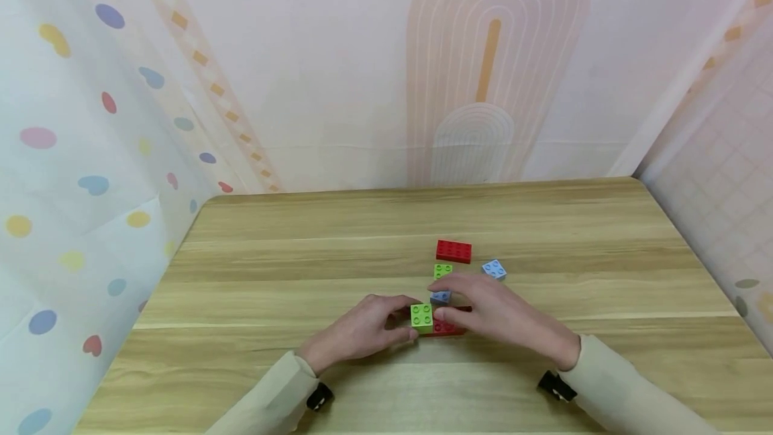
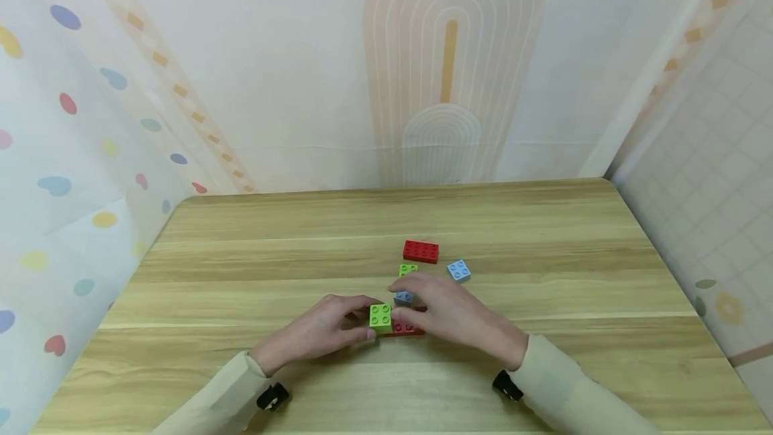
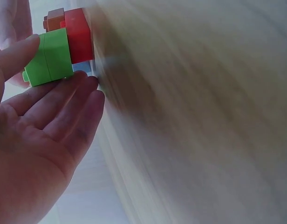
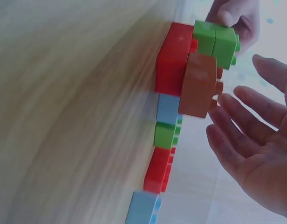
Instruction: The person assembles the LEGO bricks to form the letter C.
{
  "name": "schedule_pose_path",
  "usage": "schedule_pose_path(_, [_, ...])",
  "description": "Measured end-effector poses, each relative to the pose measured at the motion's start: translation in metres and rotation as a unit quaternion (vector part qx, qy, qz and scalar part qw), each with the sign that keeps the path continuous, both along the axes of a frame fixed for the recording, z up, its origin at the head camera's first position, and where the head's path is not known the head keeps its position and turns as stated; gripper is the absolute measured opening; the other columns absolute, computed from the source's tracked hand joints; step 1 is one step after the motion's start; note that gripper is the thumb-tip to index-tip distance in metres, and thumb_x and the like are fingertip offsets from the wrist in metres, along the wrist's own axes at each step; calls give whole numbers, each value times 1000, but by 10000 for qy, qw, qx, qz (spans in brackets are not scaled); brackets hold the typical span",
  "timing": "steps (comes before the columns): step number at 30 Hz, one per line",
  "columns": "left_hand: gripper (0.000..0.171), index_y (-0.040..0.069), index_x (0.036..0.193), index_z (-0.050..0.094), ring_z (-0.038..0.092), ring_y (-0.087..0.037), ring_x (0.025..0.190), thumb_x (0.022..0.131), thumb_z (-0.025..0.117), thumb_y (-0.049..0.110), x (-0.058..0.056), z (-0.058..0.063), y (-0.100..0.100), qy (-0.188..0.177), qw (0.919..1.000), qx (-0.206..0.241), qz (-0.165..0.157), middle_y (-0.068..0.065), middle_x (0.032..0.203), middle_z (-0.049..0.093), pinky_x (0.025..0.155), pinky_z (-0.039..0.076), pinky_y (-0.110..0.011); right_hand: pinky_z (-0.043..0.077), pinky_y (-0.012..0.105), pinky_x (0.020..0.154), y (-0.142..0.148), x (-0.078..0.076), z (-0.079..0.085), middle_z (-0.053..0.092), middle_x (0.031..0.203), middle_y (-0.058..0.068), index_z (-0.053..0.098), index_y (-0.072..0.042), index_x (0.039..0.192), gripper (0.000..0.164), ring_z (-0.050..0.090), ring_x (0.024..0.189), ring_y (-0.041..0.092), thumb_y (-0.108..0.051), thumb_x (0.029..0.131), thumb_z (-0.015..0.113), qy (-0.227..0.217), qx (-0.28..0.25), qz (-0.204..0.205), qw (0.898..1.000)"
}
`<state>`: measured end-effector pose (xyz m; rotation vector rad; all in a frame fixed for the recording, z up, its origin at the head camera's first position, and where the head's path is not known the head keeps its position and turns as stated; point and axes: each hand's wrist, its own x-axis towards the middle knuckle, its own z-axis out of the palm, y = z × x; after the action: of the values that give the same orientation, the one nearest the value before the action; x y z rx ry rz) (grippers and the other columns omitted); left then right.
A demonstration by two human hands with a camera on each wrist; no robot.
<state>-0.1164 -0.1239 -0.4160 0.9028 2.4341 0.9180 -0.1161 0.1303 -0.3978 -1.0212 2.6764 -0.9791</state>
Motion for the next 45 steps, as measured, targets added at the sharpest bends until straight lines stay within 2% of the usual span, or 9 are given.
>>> schedule_pose_path(8, [50, 11, 135, 57, 60, -12, 111, 95, 66, 39, 2, 3, -1, 134, 9997, 116, 172, -2, 129, 62, 95, 51, -30, 50, 43, 98, 9, -2, -3, 64, 127, -3, 66, -14, 127, 36, 58, 119, 17, -31, 97, 67, 18, -76, -318, 9995])
schedule_pose_path(18, [39, 17, 126, 59, 60, -14, 110, 93, 70, 35, 3, 3, 1, 57, 9979, 504, 393, 4, 124, 62, 94, 51, -31, 44, 51, 103, 22, -6, -3, 64, 128, -4, 67, -15, 126, 34, 55, 124, 22, -29, 95, 69, -66, -178, -766, 9969])
schedule_pose_path(24, [36, 16, 123, 60, 62, -14, 108, 92, 73, 30, 4, 4, 3, 98, 9972, 569, 479, 4, 121, 63, 93, 52, -30, 42, 52, 105, 31, -10, -5, 64, 130, -1, 66, -14, 127, 34, 54, 126, 25, -26, 95, 68, 40, -253, -845, 9961])
schedule_pose_path(30, [36, 16, 124, 60, 62, -13, 109, 92, 72, 27, 5, 5, 5, -51, 9963, 673, 525, 2, 125, 64, 93, 52, -29, 46, 52, 101, 40, -13, -5, 64, 129, 0, 66, -13, 128, 35, 57, 122, 26, -26, 96, 68, 163, -445, -814, 9956])
schedule_pose_path(33, [36, 16, 125, 60, 62, -12, 110, 92, 72, 25, 5, 5, 5, -68, 9959, 728, 532, 1, 127, 64, 94, 51, -28, 47, 52, 100, 45, -14, -4, 64, 130, 3, 65, -12, 128, 36, 57, 123, 27, -27, 96, 68, 108, -459, -916, 9947])
schedule_pose_path(38, [34, 14, 123, 60, 63, -12, 109, 92, 72, 25, 6, 4, 4, -86, 9958, 718, 565, 0, 121, 66, 93, 52, -27, 45, 54, 102, 55, -18, -4, 62, 132, 9, 64, -9, 129, 38, 56, 123, 31, -28, 96, 67, 22, -452, -1032, 9936])
schedule_pose_path(45, [33, 14, 121, 61, 63, -11, 108, 92, 72, 26, 7, 3, 3, -81, 9956, 716, 601, 1, 120, 67, 93, 52, -27, 44, 54, 103, 70, -26, -8, 60, 135, 7, 63, -9, 131, 41, 53, 126, 30, -33, 97, 66, -149, -347, -1015, 9941])
